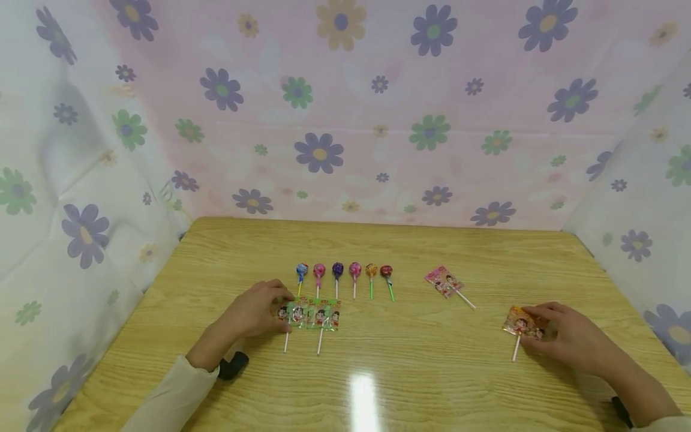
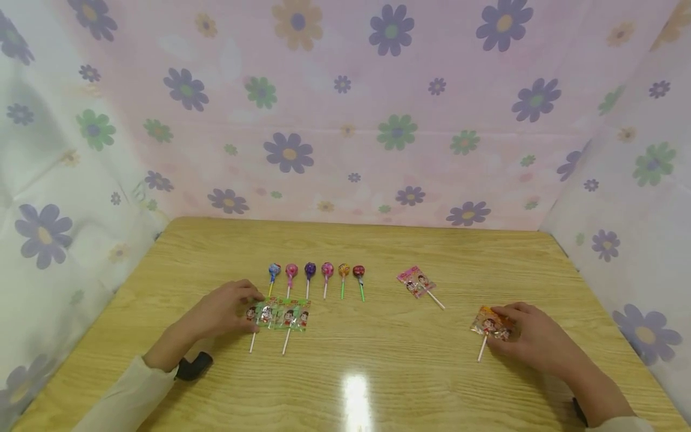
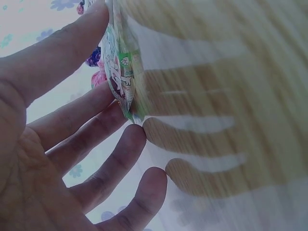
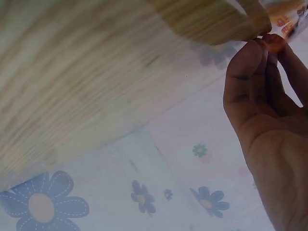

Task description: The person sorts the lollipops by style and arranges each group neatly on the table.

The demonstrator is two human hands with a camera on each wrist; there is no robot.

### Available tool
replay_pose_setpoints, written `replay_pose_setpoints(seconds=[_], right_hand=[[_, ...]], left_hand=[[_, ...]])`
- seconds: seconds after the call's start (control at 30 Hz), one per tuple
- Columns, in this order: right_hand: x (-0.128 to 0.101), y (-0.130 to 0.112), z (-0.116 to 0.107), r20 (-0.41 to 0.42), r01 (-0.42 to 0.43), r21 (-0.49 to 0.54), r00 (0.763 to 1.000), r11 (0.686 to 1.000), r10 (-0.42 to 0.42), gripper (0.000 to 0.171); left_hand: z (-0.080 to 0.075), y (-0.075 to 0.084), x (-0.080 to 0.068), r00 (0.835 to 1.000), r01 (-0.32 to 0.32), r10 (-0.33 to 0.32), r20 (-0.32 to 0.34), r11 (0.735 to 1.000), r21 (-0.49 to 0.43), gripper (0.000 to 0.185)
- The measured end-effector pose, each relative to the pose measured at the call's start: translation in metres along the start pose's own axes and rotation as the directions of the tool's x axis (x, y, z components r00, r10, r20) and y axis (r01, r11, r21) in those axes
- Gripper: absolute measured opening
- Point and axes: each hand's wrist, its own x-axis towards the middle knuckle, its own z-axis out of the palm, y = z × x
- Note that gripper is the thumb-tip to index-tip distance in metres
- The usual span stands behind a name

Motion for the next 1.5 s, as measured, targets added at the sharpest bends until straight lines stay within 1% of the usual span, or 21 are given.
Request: replay_pose_setpoints(seconds=[0.3, 0.47, 0.57, 0.73, 0.87, 1.03, 1.27, 1.37, 1.5], right_hand=[[0.004, -0.005, 0.000, -0.004, -0.026, -0.019, 1.000, 0.999, 0.026, 0.069], [0.005, -0.005, 0.000, -0.044, -0.011, -0.023, 0.999, 1.000, 0.010, 0.065], [0.005, -0.006, -0.001, -0.062, -0.008, -0.013, 0.998, 1.000, 0.008, 0.062], [0.004, -0.009, -0.002, -0.062, 0.000, 0.007, 0.998, 1.000, 0.001, 0.061], [0.004, -0.012, -0.002, -0.080, 0.000, 0.020, 0.997, 1.000, 0.002, 0.060], [0.004, -0.012, -0.002, -0.077, 0.007, 0.032, 0.997, 0.999, -0.004, 0.060], [0.007, -0.016, -0.002, -0.113, 0.011, 0.040, 0.994, 0.999, -0.006, 0.057], [0.009, -0.020, -0.003, -0.107, 0.007, 0.043, 0.994, 0.999, -0.002, 0.056], [0.011, -0.025, -0.005, -0.072, -0.024, 0.062, 0.997, 0.998, 0.029, 0.056]], left_hand=[[0.000, -0.003, 0.000, 1.000, -0.006, 0.006, -0.003, 1.000, -0.001, 0.052], [0.001, -0.003, 0.001, 1.000, -0.015, 0.015, -0.008, 1.000, -0.012, 0.052], [0.001, -0.003, 0.001, 1.000, -0.017, 0.017, -0.007, 1.000, -0.011, 0.052], [0.002, -0.002, 0.001, 1.000, -0.018, 0.018, -0.010, 1.000, -0.009, 0.052], [0.002, -0.001, 0.000, 1.000, -0.009, 0.009, -0.012, 1.000, -0.006, 0.052], [0.001, 0.001, -0.001, 1.000, -0.002, 0.002, -0.013, 1.000, -0.008, 0.052], [0.000, 0.002, -0.001, 1.000, -0.011, 0.011, -0.017, 1.000, -0.004, 0.052], [-0.001, 0.001, -0.001, 1.000, -0.019, 0.019, -0.020, 1.000, -0.004, 0.051], [-0.001, 0.002, -0.001, 1.000, -0.022, 0.022, -0.019, 1.000, -0.011, 0.051]])
